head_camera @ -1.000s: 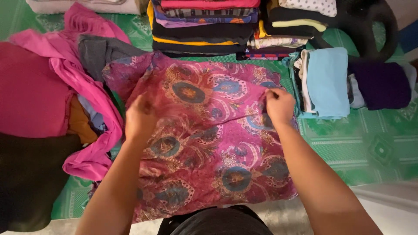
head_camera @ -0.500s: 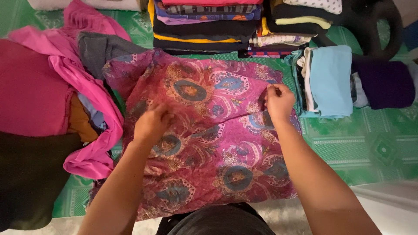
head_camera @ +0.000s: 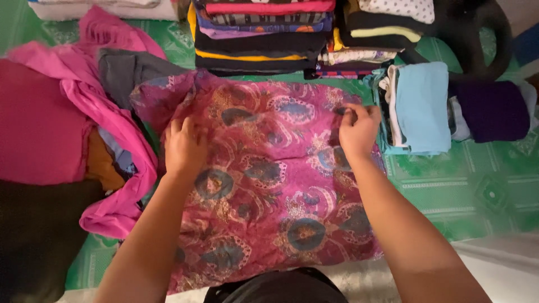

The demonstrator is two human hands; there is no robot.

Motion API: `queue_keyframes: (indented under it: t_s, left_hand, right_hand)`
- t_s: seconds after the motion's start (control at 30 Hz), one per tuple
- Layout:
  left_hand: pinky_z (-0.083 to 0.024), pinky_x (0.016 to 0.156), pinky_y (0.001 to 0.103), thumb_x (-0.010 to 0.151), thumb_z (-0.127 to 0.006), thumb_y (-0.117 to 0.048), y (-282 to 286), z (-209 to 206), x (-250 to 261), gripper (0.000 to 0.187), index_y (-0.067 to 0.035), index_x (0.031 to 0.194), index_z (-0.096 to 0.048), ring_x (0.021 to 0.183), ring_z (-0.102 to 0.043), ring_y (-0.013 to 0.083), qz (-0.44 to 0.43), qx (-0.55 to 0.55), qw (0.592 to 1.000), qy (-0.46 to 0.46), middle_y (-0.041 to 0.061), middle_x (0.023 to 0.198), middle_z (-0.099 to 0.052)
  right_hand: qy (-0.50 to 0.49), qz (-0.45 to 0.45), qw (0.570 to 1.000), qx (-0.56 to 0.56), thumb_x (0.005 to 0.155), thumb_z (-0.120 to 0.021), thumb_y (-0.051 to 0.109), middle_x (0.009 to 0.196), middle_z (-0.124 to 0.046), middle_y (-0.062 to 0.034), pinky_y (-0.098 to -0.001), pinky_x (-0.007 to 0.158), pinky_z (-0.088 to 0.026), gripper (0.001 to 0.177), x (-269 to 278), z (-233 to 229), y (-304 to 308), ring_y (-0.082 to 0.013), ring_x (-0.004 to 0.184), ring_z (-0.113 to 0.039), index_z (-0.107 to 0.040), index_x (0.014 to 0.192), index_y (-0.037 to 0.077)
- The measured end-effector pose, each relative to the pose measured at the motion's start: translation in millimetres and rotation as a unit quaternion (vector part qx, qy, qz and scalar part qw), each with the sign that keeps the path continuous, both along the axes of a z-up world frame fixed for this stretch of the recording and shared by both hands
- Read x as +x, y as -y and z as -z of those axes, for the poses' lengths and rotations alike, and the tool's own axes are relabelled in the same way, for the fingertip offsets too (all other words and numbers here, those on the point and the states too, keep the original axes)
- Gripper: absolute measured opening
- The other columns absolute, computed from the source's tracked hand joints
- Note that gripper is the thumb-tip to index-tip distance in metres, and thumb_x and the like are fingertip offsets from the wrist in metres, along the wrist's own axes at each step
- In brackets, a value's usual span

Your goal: Folding various items of laundry and stacking them on a patterned table.

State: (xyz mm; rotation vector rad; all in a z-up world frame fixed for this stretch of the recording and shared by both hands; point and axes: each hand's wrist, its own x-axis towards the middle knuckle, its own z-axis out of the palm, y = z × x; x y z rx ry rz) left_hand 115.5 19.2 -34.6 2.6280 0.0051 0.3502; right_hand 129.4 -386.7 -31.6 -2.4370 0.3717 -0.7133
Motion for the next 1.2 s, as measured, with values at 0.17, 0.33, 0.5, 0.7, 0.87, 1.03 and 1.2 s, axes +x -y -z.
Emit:
queue_keyframes:
  t_s: [0.17, 0.33, 0.5, 0.7, 0.87, 1.03, 1.2]
  left_hand:
    - [-0.034, 0.113, 0.061, 0.095, -0.066, -0.034, -5, 18, 26, 0.056, -0.011, 0.142, -0.049, 0.137, -0.043, 0.045, -0.007, 0.02, 0.998, -0.055, 0.018, 0.149, -0.048]
    - [-0.012, 0.114, 0.069, 0.096, -0.051, -0.056, -30, 39, 47, 0.076, -0.034, 0.163, -0.021, 0.147, -0.018, 0.0515, -0.008, 0.025, 0.981, -0.193, 0.015, 0.168, -0.017]
    - [0.002, 0.115, 0.075, 0.096, -0.041, -0.065, -31, 32, 60, 0.078, -0.041, 0.164, -0.011, 0.152, -0.015, 0.0483, -0.004, 0.069, 0.97, -0.235, 0.013, 0.171, -0.013]
    - [0.001, 0.116, 0.073, 0.097, -0.051, -0.055, -30, 39, 63, 0.073, -0.029, 0.162, -0.03, 0.152, -0.01, 0.0487, 0.002, 0.056, 0.985, -0.164, 0.015, 0.169, -0.018]
    - [-0.005, 0.119, 0.072, 0.098, -0.057, -0.043, -19, 17, 7, 0.065, -0.015, 0.155, -0.044, 0.156, -0.014, 0.0461, 0.042, 0.078, 0.995, -0.044, 0.014, 0.17, -0.026]
    - [-0.007, 0.124, 0.07, 0.097, -0.059, -0.035, -4, -2, -104, 0.055, -0.017, 0.149, -0.054, 0.159, -0.016, 0.0421, 0.018, 0.061, 0.997, -0.038, 0.012, 0.166, -0.033]
    - [-0.012, 0.119, 0.072, 0.097, -0.06, -0.04, -5, 14, -191, 0.056, -0.011, 0.145, -0.054, 0.156, -0.02, 0.0464, -0.097, 0.032, 0.995, -0.019, 0.016, 0.166, -0.035]
  right_hand:
    - [-0.119, -0.067, 0.989, -0.058, 0.101, -0.06, 0.027, 0.132, -0.064, -0.014, -0.0521, 0.107, -0.046, 0.029, 31, 10, 2, -0.0363, 0.124, -0.061, -0.072, 0.126, 0.017]
    - [-0.333, -0.093, 0.937, -0.044, 0.102, -0.044, 0.056, 0.168, -0.022, -0.0051, -0.0635, 0.119, -0.009, 0.057, 71, 38, 5, -0.0414, 0.152, -0.015, -0.04, 0.155, 0.036]
    - [-0.364, -0.097, 0.922, -0.088, 0.099, -0.037, 0.066, 0.173, -0.006, -0.0022, -0.0635, 0.123, 0.002, 0.068, 94, 44, 6, -0.0339, 0.159, 0.0, -0.027, 0.161, 0.039]
    - [-0.312, -0.12, 0.938, -0.095, 0.103, -0.038, 0.061, 0.171, -0.016, -0.007, -0.0627, 0.122, -0.003, 0.065, 77, 26, 0, -0.036, 0.158, -0.007, -0.029, 0.161, 0.032]
    - [-0.052, -0.132, 0.987, -0.08, 0.105, -0.059, 0.026, 0.158, -0.048, -0.0147, -0.0573, 0.123, -0.024, 0.044, -1, 21, 7, -0.0424, 0.151, -0.033, -0.055, 0.147, 0.017]
    - [0.039, -0.139, 0.987, -0.065, 0.096, -0.064, 0.003, 0.137, -0.062, -0.0153, -0.0536, 0.115, -0.043, 0.031, -121, 7, 15, -0.0408, 0.132, -0.055, -0.066, 0.127, 0.008]
    - [-0.01, 0.022, 0.995, -0.094, 0.088, -0.069, 0.008, 0.122, -0.062, -0.0191, -0.0522, 0.105, -0.043, 0.029, -192, 36, 56, -0.0398, 0.118, -0.054, -0.073, 0.116, 0.016]
